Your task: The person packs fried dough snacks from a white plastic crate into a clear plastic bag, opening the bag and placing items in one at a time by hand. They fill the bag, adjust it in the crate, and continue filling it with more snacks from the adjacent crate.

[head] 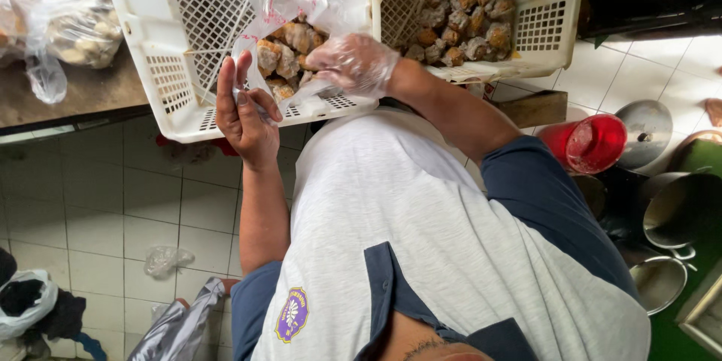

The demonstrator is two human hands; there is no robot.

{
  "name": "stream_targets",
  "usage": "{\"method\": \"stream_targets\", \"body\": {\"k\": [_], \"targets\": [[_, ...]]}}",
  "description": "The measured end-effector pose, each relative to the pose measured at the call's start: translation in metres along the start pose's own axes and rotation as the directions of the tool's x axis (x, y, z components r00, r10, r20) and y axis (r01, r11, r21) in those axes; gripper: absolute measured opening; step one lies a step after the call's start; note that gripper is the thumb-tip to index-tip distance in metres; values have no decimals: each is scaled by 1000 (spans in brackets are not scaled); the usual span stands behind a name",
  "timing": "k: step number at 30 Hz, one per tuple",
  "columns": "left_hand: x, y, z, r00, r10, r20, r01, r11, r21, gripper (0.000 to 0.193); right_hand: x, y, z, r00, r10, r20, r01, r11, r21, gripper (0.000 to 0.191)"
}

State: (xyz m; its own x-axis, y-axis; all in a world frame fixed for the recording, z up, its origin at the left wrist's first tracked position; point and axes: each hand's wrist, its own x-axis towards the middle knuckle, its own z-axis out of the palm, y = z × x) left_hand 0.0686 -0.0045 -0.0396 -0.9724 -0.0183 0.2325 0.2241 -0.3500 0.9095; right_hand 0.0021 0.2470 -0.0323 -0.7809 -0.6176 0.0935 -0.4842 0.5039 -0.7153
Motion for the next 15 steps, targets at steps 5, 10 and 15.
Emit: {"method": "stream_targets", "body": {"k": [5,10,15], "targets": [[-1,0,2,1000,29,-8,-29,999,-21,43,-85,98,-88,938,322,-128,-327,945,-26,18],[-1,2,2,1000,13,-8,-13,1000,-8,43,-134,188,-126,630,772,-84,-672,487,-558,18],[2,0,1,1000,23,6,-23,1000,2,42,-132,208,-110,559,828,-38,-701,448,-554,19]]}}
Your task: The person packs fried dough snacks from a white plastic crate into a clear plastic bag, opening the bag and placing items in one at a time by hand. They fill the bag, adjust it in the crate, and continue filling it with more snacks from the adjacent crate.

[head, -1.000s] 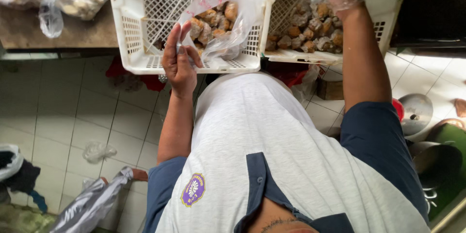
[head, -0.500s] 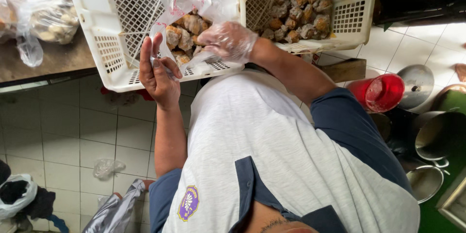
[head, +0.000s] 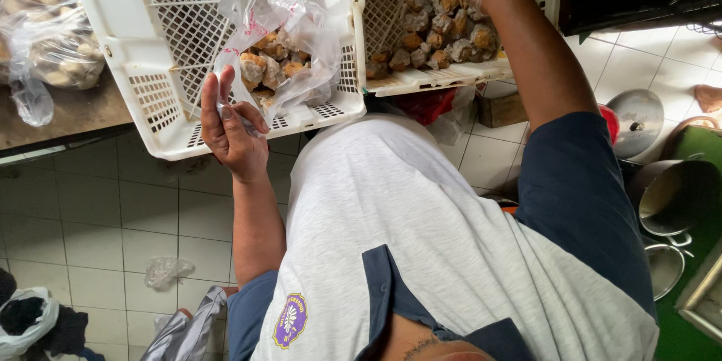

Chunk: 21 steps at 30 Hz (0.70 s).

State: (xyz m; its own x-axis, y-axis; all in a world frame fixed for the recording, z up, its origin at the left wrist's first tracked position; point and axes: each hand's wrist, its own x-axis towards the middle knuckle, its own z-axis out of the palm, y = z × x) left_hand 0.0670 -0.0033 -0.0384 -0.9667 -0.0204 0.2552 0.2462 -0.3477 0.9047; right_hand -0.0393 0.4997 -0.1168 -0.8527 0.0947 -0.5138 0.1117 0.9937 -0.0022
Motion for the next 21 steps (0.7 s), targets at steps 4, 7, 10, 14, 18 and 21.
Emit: {"method": "stream_targets", "body": {"k": [4,7,10,14,18,21], "targets": [[1,-1,1,1000,6,-12,-6,1000,16,43,1,3,1,999,-28,-18,30,994,102,20],[0,-1,2,1000,10,-24,-9,1000,15,43,-5,11,-10,988,-119,-104,145,941,307,21],[0,0,2,999,-1,-37,2,1000,18,44,-23,-5,-33,912,-297,-282,388,403,829,22],[1,-2,-1,1000,-13,-17,14,1000,11,47,-59,-80,-61,735,-594,-326,231,-233,945,35],[1,-4,-5,1000,-27,2,27,999,24,45,-82,-195,-62,440,-831,-340,538,-59,841,49],[1,-4,-4,999,-31,-12,31,999,13,47,-96,-271,-43,460,-723,-515,861,224,456,43]]}}
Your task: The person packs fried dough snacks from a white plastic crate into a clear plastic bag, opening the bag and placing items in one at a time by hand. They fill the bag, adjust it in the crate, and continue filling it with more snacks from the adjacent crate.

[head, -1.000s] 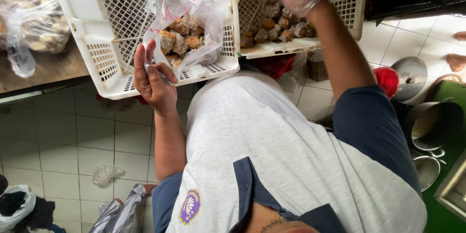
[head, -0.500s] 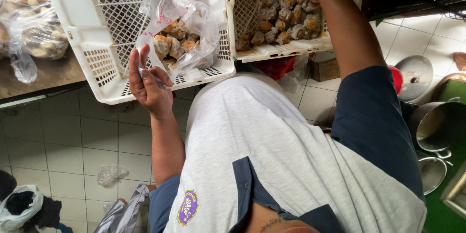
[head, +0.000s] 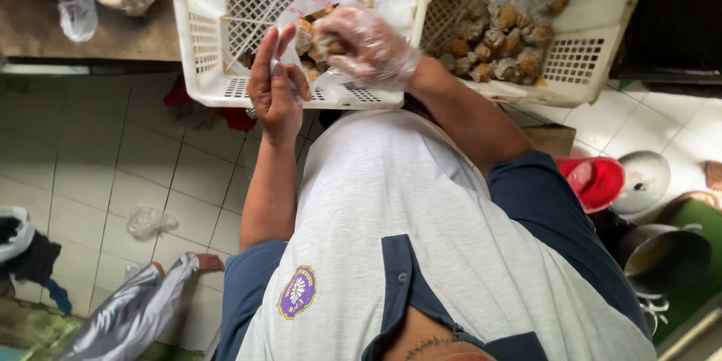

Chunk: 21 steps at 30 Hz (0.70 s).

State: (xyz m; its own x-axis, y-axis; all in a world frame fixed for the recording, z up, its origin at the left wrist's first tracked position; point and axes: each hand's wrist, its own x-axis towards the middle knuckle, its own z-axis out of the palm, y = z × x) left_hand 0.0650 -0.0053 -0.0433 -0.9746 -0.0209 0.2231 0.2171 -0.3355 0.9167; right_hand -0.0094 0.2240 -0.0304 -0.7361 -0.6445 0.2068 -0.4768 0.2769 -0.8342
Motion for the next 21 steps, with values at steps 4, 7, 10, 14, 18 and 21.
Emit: {"method": "stream_targets", "body": {"k": [4,7,10,14,18,21], "targets": [[-2,0,4,999,-24,-35,22,998,-64,45,-2,1,22,977,-208,43,211,940,-267,34],[-5,4,3,1000,17,3,-17,997,-76,44,-46,25,-24,999,-15,52,21,993,-118,13],[-5,5,4,1000,28,11,-27,997,-73,43,-105,70,-100,966,173,-190,-217,945,-245,12],[-3,5,5,1000,6,13,-5,997,-78,43,-162,129,-150,699,657,-282,-647,414,-640,39],[-1,4,4,1000,5,25,-3,996,-85,43,-173,165,-145,607,781,-145,-475,210,-855,56],[-1,5,4,1000,7,29,-6,998,-64,43,-166,168,-143,535,829,-162,-564,208,-799,59]]}}
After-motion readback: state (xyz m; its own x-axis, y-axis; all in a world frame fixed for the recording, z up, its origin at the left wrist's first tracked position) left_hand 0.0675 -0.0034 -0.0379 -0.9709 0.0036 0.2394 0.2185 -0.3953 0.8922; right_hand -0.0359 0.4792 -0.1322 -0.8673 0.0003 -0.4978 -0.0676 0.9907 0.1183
